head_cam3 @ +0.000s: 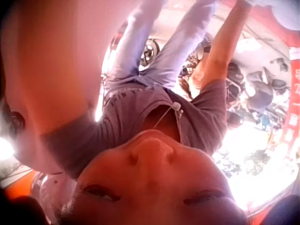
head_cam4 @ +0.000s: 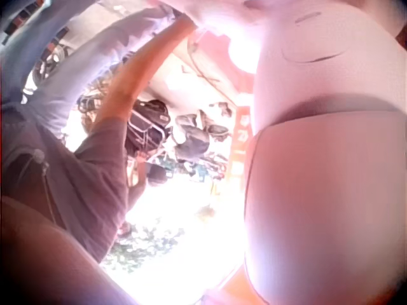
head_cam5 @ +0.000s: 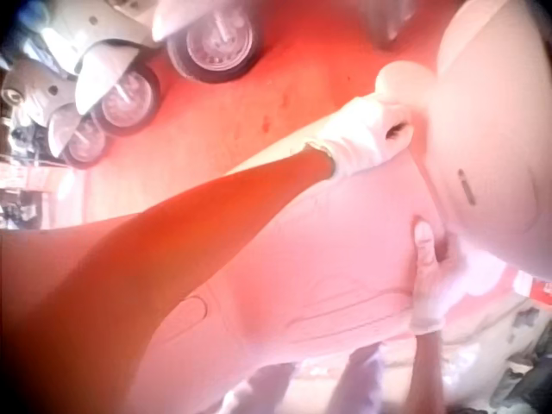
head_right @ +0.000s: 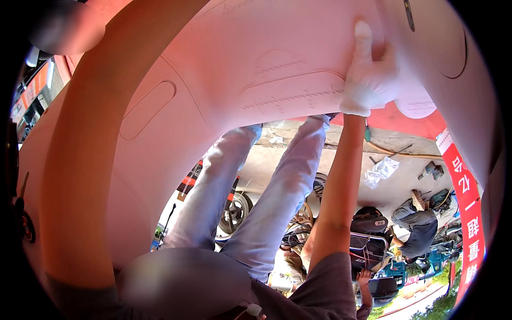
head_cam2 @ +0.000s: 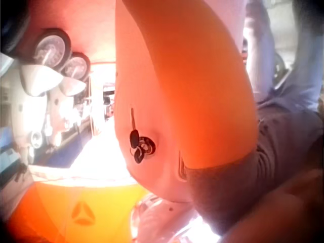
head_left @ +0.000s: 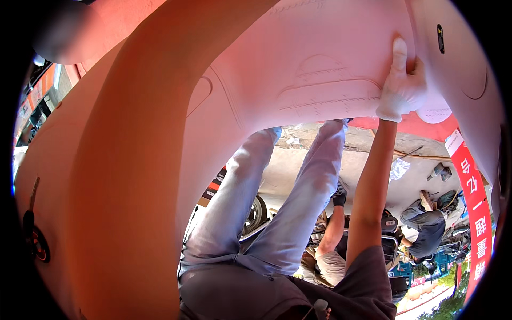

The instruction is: The person attaches a pink plastic body panel to a scooter frame using a screwdriver to secure multiple screws. They then open the seat compartment, remove a cardboard box, and place a wrapped item inside before closing the seat.

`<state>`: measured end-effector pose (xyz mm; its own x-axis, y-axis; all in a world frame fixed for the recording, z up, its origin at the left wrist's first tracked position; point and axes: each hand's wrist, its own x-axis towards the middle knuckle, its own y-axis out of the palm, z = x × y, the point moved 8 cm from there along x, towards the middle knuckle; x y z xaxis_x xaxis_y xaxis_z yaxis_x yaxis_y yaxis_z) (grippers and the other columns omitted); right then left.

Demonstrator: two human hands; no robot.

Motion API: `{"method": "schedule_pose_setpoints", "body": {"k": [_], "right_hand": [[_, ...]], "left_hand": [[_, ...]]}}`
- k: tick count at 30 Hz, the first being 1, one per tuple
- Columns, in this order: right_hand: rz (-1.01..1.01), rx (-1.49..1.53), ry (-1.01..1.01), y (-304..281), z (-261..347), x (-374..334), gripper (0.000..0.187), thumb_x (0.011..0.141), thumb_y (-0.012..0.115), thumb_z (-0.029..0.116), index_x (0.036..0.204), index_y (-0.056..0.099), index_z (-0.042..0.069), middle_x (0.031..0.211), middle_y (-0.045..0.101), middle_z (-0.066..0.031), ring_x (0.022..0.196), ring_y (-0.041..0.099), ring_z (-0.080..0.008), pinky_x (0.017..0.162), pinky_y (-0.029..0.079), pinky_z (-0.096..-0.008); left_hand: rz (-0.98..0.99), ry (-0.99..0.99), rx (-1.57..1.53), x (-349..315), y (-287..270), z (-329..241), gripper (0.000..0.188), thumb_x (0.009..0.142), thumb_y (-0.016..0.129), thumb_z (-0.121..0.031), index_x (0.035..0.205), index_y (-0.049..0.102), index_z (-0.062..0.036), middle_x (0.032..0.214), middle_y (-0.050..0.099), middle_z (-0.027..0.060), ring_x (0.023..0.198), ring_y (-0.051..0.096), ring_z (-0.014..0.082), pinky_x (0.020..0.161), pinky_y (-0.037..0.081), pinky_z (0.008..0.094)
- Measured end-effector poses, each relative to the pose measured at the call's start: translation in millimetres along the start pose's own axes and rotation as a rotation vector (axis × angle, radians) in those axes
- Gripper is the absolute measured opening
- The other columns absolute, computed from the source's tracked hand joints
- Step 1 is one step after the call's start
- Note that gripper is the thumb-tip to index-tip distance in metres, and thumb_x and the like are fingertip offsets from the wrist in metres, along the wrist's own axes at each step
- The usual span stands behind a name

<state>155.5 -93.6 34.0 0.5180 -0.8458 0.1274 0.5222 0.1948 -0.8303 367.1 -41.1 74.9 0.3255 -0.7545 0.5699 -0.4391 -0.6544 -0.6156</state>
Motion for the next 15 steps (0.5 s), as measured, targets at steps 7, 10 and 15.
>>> {"method": "schedule_pose_setpoints", "body": {"k": [7,10,15], "right_hand": [[-0.224,0.561,0.015,-80.7,7.0,-19.1,0.021,0.091,0.056,0.008,0.099,0.062,-0.010,0.089,0.066,-0.0115,0.077,0.059,-0.0141,0.070,0.048,-0.0259],[-0.016,0.565,0.087,-87.7,12.8,-30.2,0.014,0.089,0.055,0.008,0.087,0.062,-0.005,0.078,0.063,-0.0059,0.070,0.054,-0.0088,0.063,0.044,-0.0223],[0.282,0.852,-0.241,-90.3,89.9,-4.4,0.026,0.080,0.065,0.007,0.059,0.049,0.004,0.054,0.046,-0.0021,0.048,0.038,-0.0074,0.044,0.030,-0.0238]], "left_hand": [[0.127,0.016,0.076,1.0,3.1,2.5,0.012,0.081,0.058,-0.017,0.080,0.060,-0.0055,0.082,0.056,0.0151,0.079,0.054,0.0336,0.070,0.045,0.0417],[0.142,0.031,0.153,-0.5,0.8,-1.9,0.011,0.081,0.059,-0.017,0.080,0.060,-0.0061,0.083,0.054,0.0134,0.079,0.053,0.0323,0.071,0.045,0.0407],[0.142,-0.007,0.125,-6.7,14.2,2.1,0.011,0.078,0.063,-0.017,0.080,0.060,-0.0072,0.086,0.053,0.0109,0.081,0.051,0.0306,0.072,0.044,0.0397]]}}
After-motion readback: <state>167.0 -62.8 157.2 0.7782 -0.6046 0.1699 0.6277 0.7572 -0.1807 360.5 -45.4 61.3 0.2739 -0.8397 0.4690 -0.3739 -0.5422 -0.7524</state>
